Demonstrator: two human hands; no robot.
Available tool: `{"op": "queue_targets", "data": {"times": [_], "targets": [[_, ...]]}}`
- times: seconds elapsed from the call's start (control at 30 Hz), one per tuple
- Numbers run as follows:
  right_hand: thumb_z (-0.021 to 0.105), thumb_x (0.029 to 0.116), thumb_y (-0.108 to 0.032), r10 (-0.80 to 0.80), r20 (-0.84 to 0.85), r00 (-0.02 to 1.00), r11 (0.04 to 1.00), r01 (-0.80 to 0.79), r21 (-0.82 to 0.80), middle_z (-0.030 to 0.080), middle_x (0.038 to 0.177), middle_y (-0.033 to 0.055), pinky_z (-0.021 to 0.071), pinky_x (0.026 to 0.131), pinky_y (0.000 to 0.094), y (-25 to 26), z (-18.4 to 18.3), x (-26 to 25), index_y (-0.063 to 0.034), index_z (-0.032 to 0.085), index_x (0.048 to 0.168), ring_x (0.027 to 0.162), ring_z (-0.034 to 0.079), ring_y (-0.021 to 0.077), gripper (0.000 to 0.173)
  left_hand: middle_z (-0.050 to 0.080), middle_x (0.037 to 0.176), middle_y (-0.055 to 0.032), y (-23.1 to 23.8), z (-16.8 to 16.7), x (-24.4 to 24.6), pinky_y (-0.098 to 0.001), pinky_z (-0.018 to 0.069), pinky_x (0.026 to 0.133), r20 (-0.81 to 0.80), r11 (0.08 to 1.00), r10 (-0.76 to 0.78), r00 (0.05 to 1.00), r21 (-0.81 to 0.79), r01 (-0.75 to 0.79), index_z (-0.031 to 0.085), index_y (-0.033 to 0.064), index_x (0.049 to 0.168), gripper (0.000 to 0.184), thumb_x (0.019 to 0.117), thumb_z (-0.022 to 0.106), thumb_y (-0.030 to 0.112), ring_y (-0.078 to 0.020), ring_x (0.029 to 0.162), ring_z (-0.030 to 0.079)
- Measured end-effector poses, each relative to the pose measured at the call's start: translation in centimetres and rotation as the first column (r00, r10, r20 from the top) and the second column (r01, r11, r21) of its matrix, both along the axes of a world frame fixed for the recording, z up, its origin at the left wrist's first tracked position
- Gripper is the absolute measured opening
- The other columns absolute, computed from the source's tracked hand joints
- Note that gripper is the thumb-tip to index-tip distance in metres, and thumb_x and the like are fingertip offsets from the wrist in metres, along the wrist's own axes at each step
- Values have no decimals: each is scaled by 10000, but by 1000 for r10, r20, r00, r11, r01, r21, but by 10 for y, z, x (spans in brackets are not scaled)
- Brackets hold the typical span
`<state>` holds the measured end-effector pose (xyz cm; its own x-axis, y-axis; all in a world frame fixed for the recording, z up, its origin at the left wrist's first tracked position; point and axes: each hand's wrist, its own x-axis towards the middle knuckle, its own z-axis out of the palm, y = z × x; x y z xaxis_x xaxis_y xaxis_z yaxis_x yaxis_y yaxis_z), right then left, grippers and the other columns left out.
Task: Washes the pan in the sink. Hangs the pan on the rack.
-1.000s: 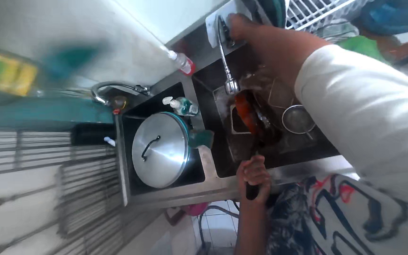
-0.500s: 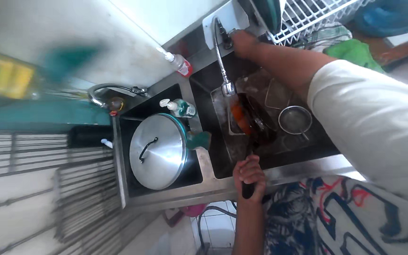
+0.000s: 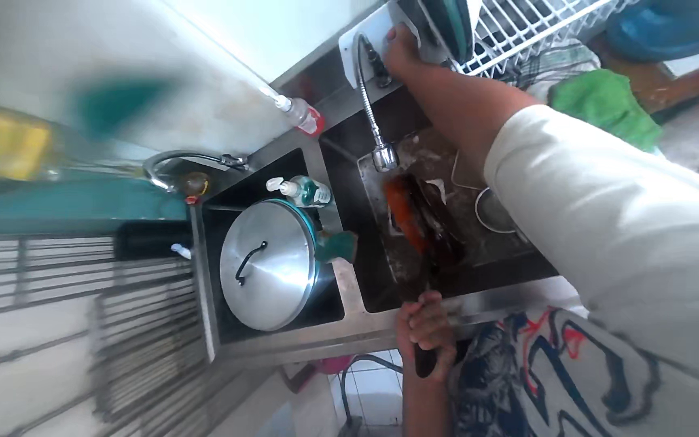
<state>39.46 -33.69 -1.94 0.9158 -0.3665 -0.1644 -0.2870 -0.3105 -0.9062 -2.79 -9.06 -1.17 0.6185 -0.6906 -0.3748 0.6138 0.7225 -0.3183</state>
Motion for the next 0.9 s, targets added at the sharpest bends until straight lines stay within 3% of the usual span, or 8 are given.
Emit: {"op": "queue_targets", "data": {"times": [0.23,0.37,0.5,0.6,0.67,0.77,0.83,0.9], "targets": [[559,986,-71,59,6,998,972,-59,227,583,1369,251,561,964,500,0,16,-40,-17,256,1569,1162,656,344,659,584,613,46,-17,22,-4,-140,477,425,-66,984,-120,991,123,127,624,81,914,90,909,539,111,-43,452,583],[498,1074,-191,295,172,940,954,-298,-6,667,1178,203,581,907,448,-28,51,-159,3,377,1511,996,698,272,493,548,574,44,-32,40,-1,-143,465,409,-34,933,-240,970,269,240,574,114,868,155,923,433,82,-43,426,555],[490,1091,-282,300,143,943,953,-291,-81,690,963,113,599,826,412,-65,59,-261,-6,660,1122,853,693,174,326,501,561,59,-43,53,-4,-128,445,405,-14,878,-316,949,374,298,506,129,888,201,973,328,85,-21,415,517],[438,1091,-371,-15,157,988,1000,12,16,460,598,-35,440,541,332,-76,27,-299,-92,534,712,528,461,80,480,479,553,63,-49,58,-8,-132,442,398,-1,875,-326,945,378,302,486,137,879,211,994,311,109,-20,405,501],[427,1091,-337,-81,108,991,994,88,-64,501,645,19,479,573,364,-74,-19,-323,-49,580,786,575,501,123,446,466,539,63,-54,59,-12,-135,430,390,1,884,-314,950,364,292,483,139,863,220,997,309,119,-24,396,490],[520,1077,-297,187,-375,908,892,-317,-322,695,1084,303,512,934,690,-68,-90,-355,39,690,1182,1032,680,469,390,443,536,58,-61,60,-22,-136,427,385,22,870,-312,950,407,277,459,127,891,184,1003,316,95,-24,393,479],[483,1096,-366,197,-522,830,882,-382,-276,700,1141,280,495,984,666,-59,-71,-363,20,693,1200,1105,675,443,451,428,546,57,-64,63,-25,-143,423,383,33,831,-339,940,480,283,442,126,920,168,1025,316,86,-25,394,464],[330,1135,-444,153,-501,852,972,-220,-78,710,950,171,588,816,469,-47,-24,-388,33,691,1098,850,707,255,600,425,565,49,-69,64,-32,-156,428,391,42,784,-367,929,551,285,434,120,947,150,1043,321,91,-35,407,461]]}}
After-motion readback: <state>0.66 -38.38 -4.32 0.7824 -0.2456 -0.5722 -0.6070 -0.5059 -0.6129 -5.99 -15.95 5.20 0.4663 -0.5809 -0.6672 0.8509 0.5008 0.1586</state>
